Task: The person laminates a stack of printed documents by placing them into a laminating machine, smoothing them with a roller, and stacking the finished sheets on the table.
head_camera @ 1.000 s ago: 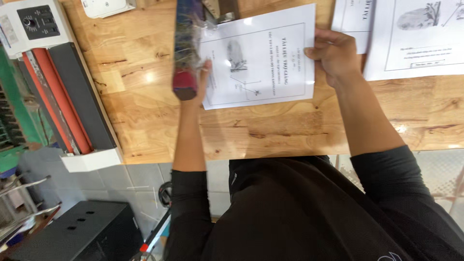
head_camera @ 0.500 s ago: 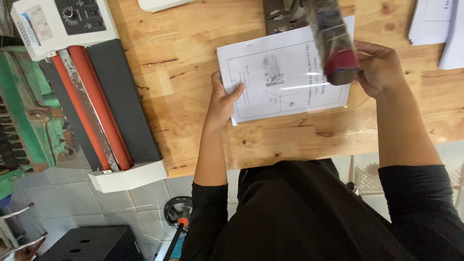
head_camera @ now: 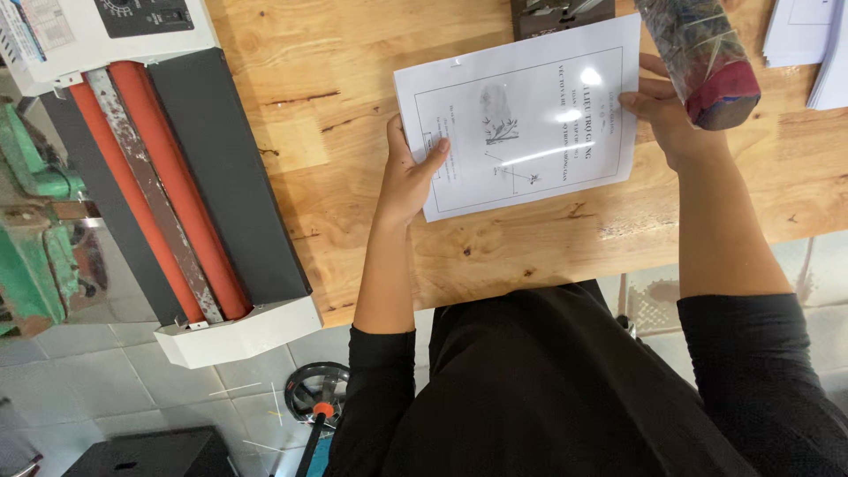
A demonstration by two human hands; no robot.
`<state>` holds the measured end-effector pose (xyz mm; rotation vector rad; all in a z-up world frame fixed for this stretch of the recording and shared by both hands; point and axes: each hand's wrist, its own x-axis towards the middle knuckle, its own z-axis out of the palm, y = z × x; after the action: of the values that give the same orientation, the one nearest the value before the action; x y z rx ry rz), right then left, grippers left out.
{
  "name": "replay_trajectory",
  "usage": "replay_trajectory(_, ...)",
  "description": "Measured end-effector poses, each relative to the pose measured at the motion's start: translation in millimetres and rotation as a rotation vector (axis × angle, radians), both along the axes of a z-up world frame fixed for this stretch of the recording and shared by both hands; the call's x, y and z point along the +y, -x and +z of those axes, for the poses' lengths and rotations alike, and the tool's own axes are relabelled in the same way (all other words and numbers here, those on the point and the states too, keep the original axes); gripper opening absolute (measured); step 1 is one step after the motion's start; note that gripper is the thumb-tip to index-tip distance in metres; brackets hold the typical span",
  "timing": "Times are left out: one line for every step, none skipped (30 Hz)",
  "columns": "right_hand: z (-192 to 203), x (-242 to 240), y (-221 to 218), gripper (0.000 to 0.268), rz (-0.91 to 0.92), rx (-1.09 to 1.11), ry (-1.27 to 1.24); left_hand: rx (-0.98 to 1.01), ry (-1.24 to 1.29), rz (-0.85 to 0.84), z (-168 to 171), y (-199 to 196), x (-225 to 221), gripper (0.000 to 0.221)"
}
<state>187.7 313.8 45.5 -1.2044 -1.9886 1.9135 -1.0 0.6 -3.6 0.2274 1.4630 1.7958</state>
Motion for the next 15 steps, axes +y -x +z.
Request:
replay_trajectory(-2, 1, 2, 0.055, -0.008, 0.002, 0.0, 0.023, -0.003, 0.014, 0, 0, 1, 0.059)
replay_trajectory(-4, 0, 4, 0.055, -0.016, 0.004, 0.004, 0.046, -0.002, 0.028, 0, 0, 0, 0.061)
replay_trajectory(-7, -1, 7, 0.049, 0.023, 0.026, -0.014, 0.07, -0.002, 0.042, 0, 1, -1, 0.062)
replay_trajectory(-9, 0, 9, 0.045, 0.059, 0.05, -0.036, 0.057, -0.011, 0.045, 0, 4, 0, 0.063)
replay_trajectory(-11, 2, 10, 0.04, 0.095, 0.075, -0.058, 0.045, -0.019, 0.049, 0, 5, 2, 0.064)
replay_trajectory(-12, 4, 10, 0.039, 0.098, 0.072, -0.07, 0.033, -0.029, 0.052, 0, 7, 4, 0.064)
replay_trajectory(-13, 5, 11, 0.039, 0.101, 0.068, -0.082, 0.037, 0.001, 0.041, -1, 10, 5, 0.065)
replay_trajectory(-14, 6, 10, 0.038, 0.105, 0.064, -0.094, 0.039, 0.031, 0.031, -1, 11, 6, 0.065)
replay_trajectory(-16, 8, 10, 0.044, 0.096, 0.071, -0.056, 0.042, 0.061, 0.021, -2, 13, 7, 0.066)
replay_trajectory(-20, 9, 8, 0.05, 0.088, 0.081, -0.016, 0.046, 0.042, 0.026, -2, 15, 6, 0.066)
replay_trajectory(-24, 10, 7, 0.056, 0.081, 0.09, 0.025, 0.05, 0.023, 0.03, -3, 17, 6, 0.066)
replay_trajectory(-27, 10, 7, 0.055, 0.061, 0.088, 0.028, 0.055, 0.004, 0.034, -3, 19, 6, 0.067)
replay_trajectory(-31, 10, 6, 0.055, 0.041, 0.085, 0.032, 0.064, 0.01, 0.038, -4, 20, 6, 0.067)
replay_trajectory(-34, 12, 5, 0.054, 0.02, 0.081, 0.035, 0.072, 0.014, 0.041, -5, 21, 7, 0.067)
replay_trajectory(-38, 13, 3, 0.055, 0.013, 0.067, 0.023, 0.079, 0.018, 0.044, -7, 21, 8, 0.067)
